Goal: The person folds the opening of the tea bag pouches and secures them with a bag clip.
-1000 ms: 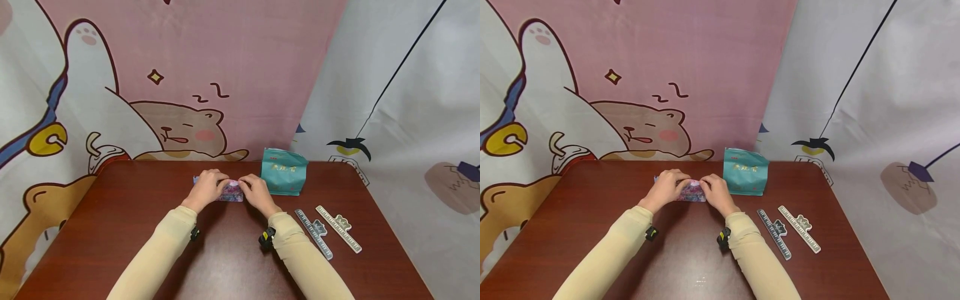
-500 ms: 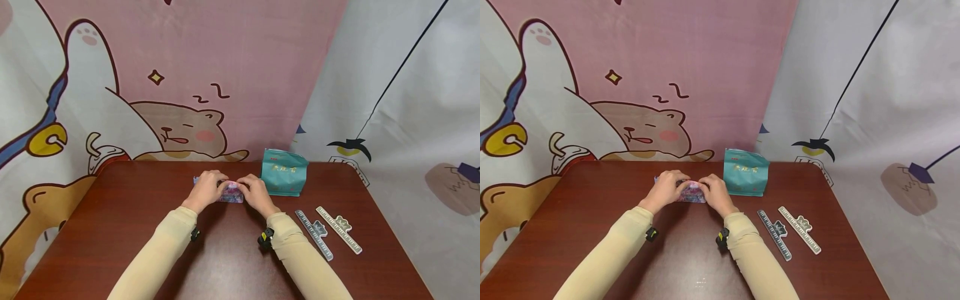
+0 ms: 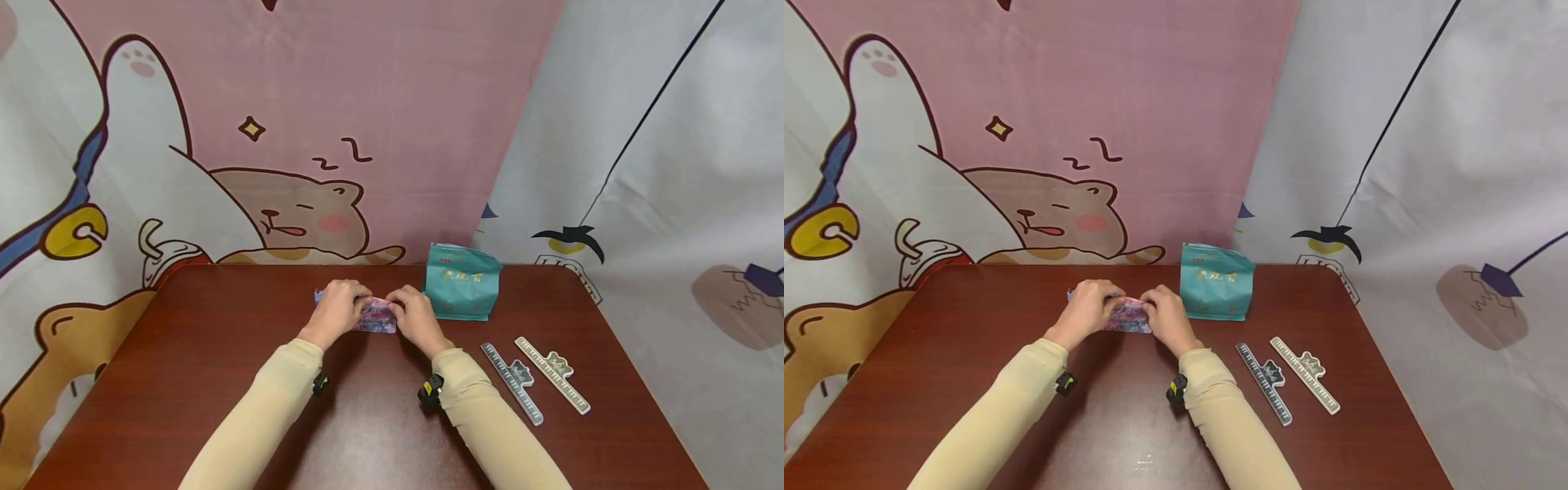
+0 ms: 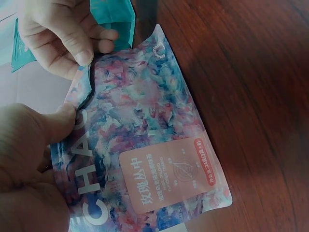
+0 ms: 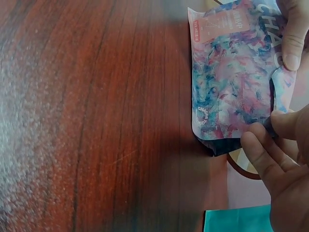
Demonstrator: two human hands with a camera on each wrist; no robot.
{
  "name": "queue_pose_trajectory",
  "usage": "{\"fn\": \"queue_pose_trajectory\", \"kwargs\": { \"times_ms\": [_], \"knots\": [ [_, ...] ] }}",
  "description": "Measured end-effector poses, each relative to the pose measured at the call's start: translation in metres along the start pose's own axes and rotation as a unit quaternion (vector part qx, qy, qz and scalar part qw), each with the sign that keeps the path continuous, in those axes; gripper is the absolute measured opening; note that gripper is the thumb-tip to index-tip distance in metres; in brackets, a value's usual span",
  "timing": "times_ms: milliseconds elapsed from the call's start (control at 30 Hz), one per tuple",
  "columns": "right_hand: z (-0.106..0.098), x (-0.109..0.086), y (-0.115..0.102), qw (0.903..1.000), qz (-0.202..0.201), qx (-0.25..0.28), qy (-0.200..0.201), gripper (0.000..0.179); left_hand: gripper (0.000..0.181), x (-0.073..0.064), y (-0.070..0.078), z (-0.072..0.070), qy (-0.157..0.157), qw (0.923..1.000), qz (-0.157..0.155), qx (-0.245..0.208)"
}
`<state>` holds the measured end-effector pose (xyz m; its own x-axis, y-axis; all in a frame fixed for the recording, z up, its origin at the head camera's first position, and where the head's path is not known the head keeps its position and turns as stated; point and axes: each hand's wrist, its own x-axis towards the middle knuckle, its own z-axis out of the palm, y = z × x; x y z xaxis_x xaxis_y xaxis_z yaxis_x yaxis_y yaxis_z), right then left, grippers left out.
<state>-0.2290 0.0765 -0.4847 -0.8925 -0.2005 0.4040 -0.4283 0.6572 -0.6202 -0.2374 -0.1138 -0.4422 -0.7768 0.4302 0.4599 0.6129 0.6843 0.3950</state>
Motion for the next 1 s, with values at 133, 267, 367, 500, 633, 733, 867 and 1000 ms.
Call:
{"fn": "queue_pose_trajectory", "kwargs": {
  "times_ms": [133,267,367,500,633,733,867,1000],
  "knots": [
    [0.0000,-0.0001,-0.0015,1.0000,0.002,-0.002,-0.002,0.007,0.005,-0.0008,-0.0012,0.0021,0.010,0.9999,0.002,0.001],
    [-0.0002,-0.0004,-0.0025,0.9999,0.010,-0.008,-0.002,0.007,0.006,-0.0017,-0.0024,0.0045,0.017,0.9998,0.005,0.003],
    [-0.0001,-0.0010,-0.0029,0.9999,0.010,-0.012,0.001,0.008,0.005,-0.0022,-0.0026,0.0053,0.020,0.9998,0.007,0.002],
    [0.0007,-0.0018,-0.0036,0.9998,0.005,-0.015,0.012,0.009,0.005,-0.0025,-0.0028,0.0048,0.019,0.9997,0.013,0.005],
    [0.0014,-0.0025,-0.0042,0.9997,0.008,-0.006,0.020,0.006,0.006,-0.0028,-0.0032,0.0034,0.018,0.9996,0.022,0.007],
    [0.0017,-0.0023,-0.0044,0.9997,0.011,0.000,0.021,0.004,0.005,-0.0033,-0.0032,0.0024,0.014,0.9996,0.022,0.008],
    [0.0018,-0.0019,-0.0039,0.9996,0.010,0.003,0.026,0.008,0.005,-0.0038,-0.0025,0.0024,0.005,0.9998,0.016,0.014],
    [0.0023,-0.0019,-0.0029,0.9993,0.004,-0.001,0.036,0.009,0.005,-0.0035,-0.0007,0.0024,0.002,0.9998,0.014,0.017]
  ]
}}
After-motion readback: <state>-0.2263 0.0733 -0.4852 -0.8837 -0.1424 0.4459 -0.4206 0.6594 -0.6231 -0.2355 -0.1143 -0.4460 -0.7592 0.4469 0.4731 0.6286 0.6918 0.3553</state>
